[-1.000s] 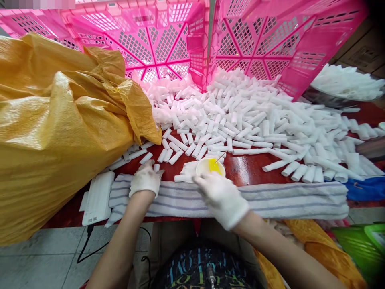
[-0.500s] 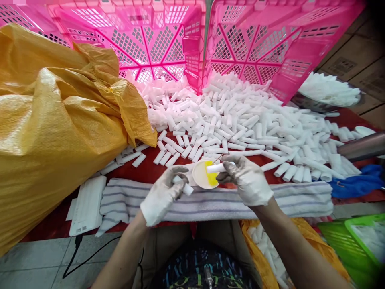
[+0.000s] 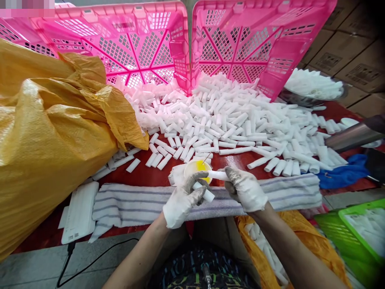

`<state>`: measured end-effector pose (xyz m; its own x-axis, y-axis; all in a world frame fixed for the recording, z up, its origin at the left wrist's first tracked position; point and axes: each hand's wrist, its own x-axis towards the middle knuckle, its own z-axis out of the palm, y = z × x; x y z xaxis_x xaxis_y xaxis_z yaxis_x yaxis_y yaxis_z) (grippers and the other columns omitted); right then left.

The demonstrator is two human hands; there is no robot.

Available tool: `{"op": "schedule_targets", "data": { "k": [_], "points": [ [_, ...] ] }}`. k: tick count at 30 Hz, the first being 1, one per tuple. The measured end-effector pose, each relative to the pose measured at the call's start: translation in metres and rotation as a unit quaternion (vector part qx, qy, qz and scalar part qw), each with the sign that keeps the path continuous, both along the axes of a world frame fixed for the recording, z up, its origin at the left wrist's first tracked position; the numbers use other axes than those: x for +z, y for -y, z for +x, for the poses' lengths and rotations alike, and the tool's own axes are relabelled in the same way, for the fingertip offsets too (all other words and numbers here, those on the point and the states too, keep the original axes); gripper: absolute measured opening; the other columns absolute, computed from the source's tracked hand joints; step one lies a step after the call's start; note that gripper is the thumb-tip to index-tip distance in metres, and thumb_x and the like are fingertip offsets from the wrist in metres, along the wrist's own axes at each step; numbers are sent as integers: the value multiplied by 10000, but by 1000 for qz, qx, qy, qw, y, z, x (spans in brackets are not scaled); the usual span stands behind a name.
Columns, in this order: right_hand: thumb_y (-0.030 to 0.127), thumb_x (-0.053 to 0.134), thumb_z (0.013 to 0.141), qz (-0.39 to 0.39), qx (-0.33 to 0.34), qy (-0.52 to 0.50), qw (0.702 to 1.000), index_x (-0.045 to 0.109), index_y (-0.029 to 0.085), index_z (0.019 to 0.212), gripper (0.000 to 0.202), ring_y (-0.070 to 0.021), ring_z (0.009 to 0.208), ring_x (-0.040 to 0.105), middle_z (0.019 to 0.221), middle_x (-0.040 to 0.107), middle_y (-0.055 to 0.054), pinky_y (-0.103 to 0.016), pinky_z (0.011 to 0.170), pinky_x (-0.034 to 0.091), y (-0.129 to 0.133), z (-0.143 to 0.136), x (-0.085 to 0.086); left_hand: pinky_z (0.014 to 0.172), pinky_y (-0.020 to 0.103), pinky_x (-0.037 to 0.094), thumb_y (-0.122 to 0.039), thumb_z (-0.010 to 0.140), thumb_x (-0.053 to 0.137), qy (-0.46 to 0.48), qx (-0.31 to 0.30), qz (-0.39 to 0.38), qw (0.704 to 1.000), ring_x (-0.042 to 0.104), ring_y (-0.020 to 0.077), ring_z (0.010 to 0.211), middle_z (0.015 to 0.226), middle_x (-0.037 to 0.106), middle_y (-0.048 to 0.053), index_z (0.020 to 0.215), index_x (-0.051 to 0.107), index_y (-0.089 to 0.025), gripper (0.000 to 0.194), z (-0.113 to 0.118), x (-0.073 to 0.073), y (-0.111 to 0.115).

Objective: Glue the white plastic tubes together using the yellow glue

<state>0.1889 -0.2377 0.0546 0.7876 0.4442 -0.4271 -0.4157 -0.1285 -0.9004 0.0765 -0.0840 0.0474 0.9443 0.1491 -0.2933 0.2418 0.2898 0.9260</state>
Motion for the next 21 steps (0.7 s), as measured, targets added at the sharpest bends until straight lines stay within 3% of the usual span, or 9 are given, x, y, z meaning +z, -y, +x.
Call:
{"op": "schedule_targets", "data": {
  "k": [4, 7, 10, 12, 14, 18, 21],
  "points": [
    [570, 572, 814, 50, 85, 39, 994, 628, 150, 1068, 494, -52, 395, 335, 534, 439, 59, -188, 361, 230, -6, 16, -13, 685, 242, 501, -340, 796, 672, 13, 90, 13, 996, 599, 114, 741, 1030, 638, 61, 1189, 569, -182, 436, 1, 1, -22],
    [516, 571, 837, 23, 96, 110, 989, 652, 162, 1046, 419, -77, 466, 448, 597, 529, 27, -206, 418, 358, -16, 32, -31, 795, 294, 524, -317, 742, 714, -3, 149, 59, 987, 640, 164, 864, 1079, 657, 76, 1113, 604, -157, 419, 0, -5, -43],
    [435, 642, 810, 10, 107, 230, 967, 680, 191, 972, 296, -150, 760, 632, 854, 675, -40, -279, 703, 537, -21, 41, -51, 853, 321, 514, -303, 689, 738, -20, 183, 125, 975, 646, 189, 918, 1021, 678, 64, 1025, 617, -150, 389, -2, -21, -57],
    [390, 682, 790, 44, 117, 313, 942, 687, 214, 925, 222, -186, 910, 648, 961, 688, -50, -331, 867, 531, -19, 42, -61, 879, 334, 506, -296, 689, 724, -29, 201, 202, 958, 644, 193, 927, 986, 678, 51, 957, 614, -160, 319, -4, -33, -62],
    [376, 694, 786, 61, 117, 352, 927, 685, 225, 949, 222, -201, 934, 656, 990, 690, -53, -357, 897, 534, -14, 40, -66, 894, 339, 501, -279, 711, 698, -41, 198, 300, 932, 641, 190, 913, 959, 673, 40, 929, 615, -170, 257, -5, -42, -66],
    [372, 619, 855, -12, 141, 348, 927, 656, 229, 1114, 298, -215, 1001, 655, 1092, 687, -63, -377, 938, 526, -7, 35, -68, 965, 333, 465, -271, 793, 619, -41, 119, 452, 883, 617, 192, 988, 1074, 644, 46, 1082, 652, -210, 298, -6, -47, -70],
    [337, 638, 838, 8, 131, 414, 901, 696, 230, 968, 178, -193, 881, 666, 961, 687, -57, -349, 849, 556, -6, 33, -69, 945, 343, 471, -304, 826, 585, -66, 65, 512, 854, 615, 214, 983, 1084, 629, 66, 1110, 678, -233, 307, -5, -41, -72]
  ]
}}
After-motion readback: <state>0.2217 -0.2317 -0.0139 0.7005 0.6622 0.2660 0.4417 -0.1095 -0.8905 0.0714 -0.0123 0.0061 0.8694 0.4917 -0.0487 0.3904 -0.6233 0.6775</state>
